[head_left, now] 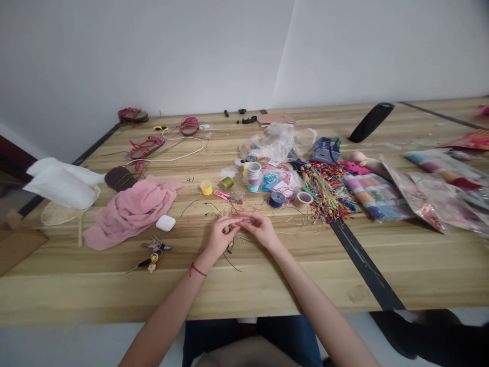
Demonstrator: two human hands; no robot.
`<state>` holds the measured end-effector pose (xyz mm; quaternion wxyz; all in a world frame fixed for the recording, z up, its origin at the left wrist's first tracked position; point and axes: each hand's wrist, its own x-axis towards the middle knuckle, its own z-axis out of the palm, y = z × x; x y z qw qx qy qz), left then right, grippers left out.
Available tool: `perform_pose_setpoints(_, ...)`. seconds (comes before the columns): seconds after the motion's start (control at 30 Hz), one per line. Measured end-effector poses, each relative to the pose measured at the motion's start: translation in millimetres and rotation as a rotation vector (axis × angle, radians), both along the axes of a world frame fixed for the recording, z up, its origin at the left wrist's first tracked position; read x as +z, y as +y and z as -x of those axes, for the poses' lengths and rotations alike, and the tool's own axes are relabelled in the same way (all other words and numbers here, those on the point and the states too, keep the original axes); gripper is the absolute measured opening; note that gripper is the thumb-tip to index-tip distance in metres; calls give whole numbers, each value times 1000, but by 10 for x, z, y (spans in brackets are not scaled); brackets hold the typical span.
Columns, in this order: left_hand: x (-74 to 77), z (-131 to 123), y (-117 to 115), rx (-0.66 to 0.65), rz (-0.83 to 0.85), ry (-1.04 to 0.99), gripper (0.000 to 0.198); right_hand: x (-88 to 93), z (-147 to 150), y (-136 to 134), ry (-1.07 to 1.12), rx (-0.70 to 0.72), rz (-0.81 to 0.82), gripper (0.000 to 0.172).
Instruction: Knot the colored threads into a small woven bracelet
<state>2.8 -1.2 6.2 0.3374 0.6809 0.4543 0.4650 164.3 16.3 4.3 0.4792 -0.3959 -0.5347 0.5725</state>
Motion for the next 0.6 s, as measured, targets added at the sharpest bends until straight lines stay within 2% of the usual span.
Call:
perform_pose_setpoints(0.23,-30,4,1,36,9,-46,22,3,-26,4,25,-64,112,40)
perform_pose_setpoints(0.6,-79,27,25,68,101,-127,23,91,30,-44,-5,-129,-69,15)
